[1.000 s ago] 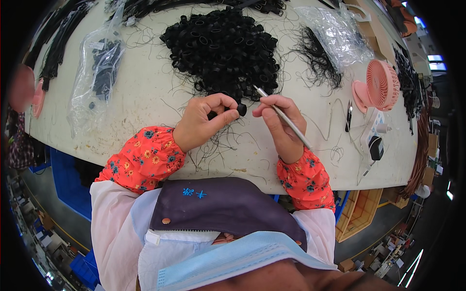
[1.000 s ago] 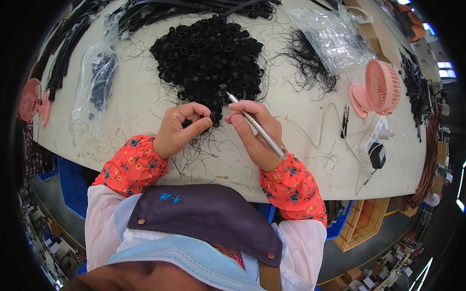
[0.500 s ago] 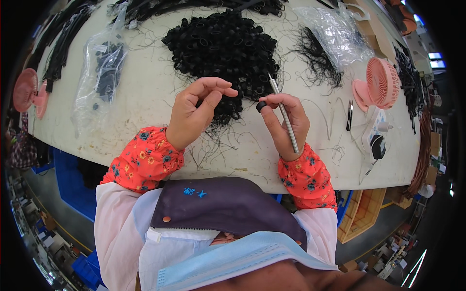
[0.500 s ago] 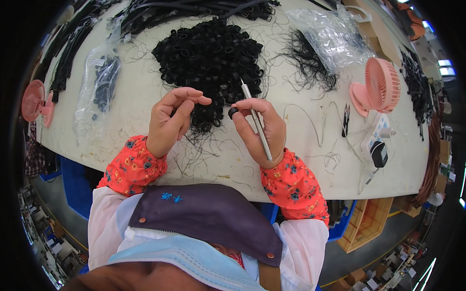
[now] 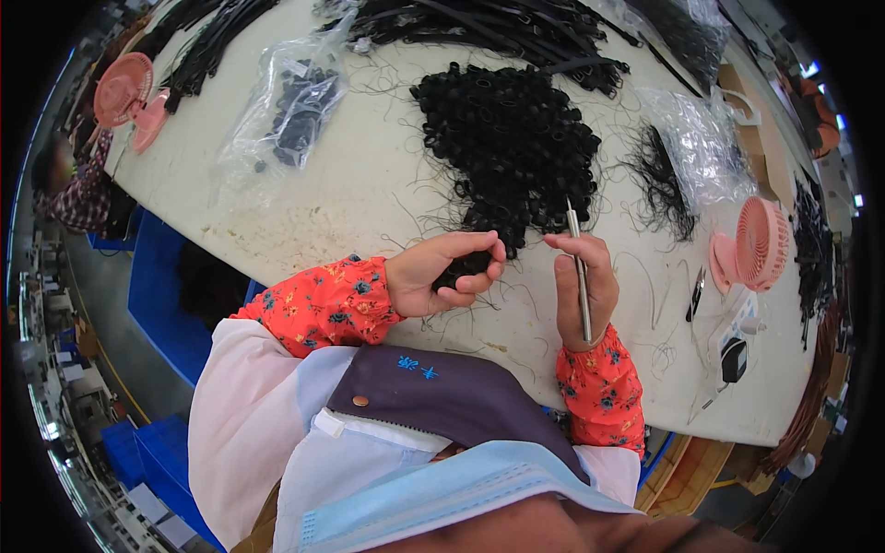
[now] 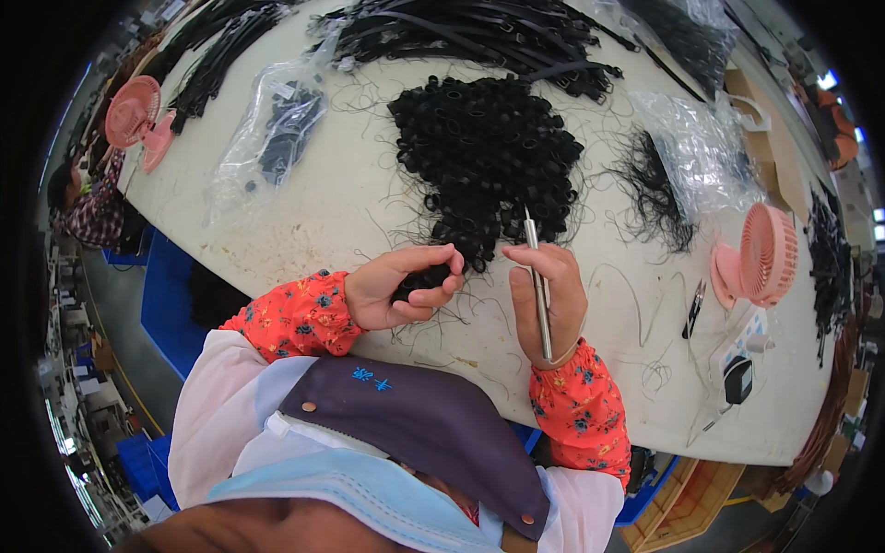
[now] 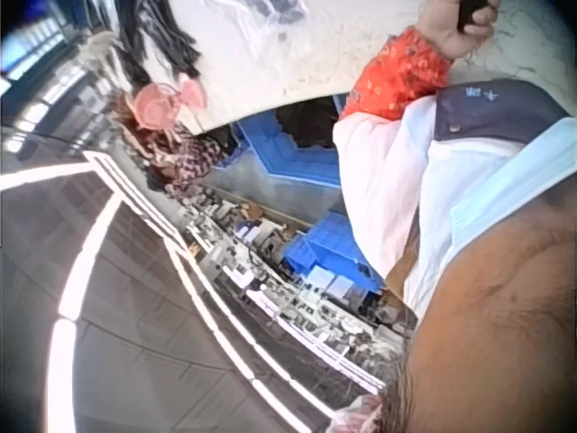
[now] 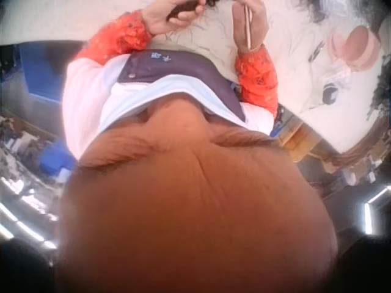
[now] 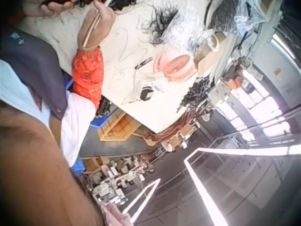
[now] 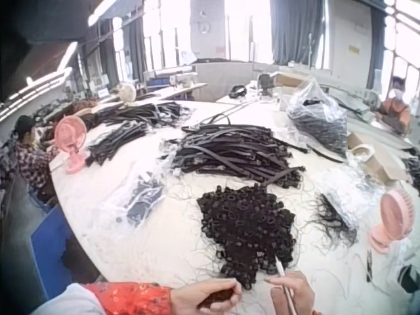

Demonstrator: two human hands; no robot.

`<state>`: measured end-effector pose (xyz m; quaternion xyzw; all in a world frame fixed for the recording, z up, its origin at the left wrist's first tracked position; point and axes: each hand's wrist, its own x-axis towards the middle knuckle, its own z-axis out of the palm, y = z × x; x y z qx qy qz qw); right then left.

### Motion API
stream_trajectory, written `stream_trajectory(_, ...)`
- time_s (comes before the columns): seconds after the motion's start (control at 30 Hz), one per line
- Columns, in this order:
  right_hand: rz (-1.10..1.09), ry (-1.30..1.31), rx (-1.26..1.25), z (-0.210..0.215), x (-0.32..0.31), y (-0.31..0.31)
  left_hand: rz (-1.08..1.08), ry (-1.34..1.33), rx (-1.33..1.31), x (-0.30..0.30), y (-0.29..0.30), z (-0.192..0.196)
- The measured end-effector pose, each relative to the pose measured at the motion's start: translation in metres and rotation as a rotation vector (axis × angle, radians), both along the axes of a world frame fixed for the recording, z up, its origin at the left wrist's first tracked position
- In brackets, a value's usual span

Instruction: The person sits at a workbench in a factory setting and repeatedly assembles small black hair accessories. Using a metal tool, they insert a thin wire into a black plastic ring and then pull a bundle of black hair through the ring. The process is repeated for multiple units, with the finished items placed on the table.

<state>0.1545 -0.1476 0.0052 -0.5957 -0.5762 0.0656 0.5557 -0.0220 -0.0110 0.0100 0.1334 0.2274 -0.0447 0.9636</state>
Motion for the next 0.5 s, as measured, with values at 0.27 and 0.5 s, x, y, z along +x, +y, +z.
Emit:
stream_trajectory(0.27,0.071,0.066,-0.053,0.005,-0.008,0.0,0.202,-0.273,-0.305,-0.094,0.018,-0.012)
stream_trajectory(0.5,0.065,0.114,-0.047,-0.001,-0.007,-0.003,0.813,0.009,-0.002,-0.179,0.065,0.002)
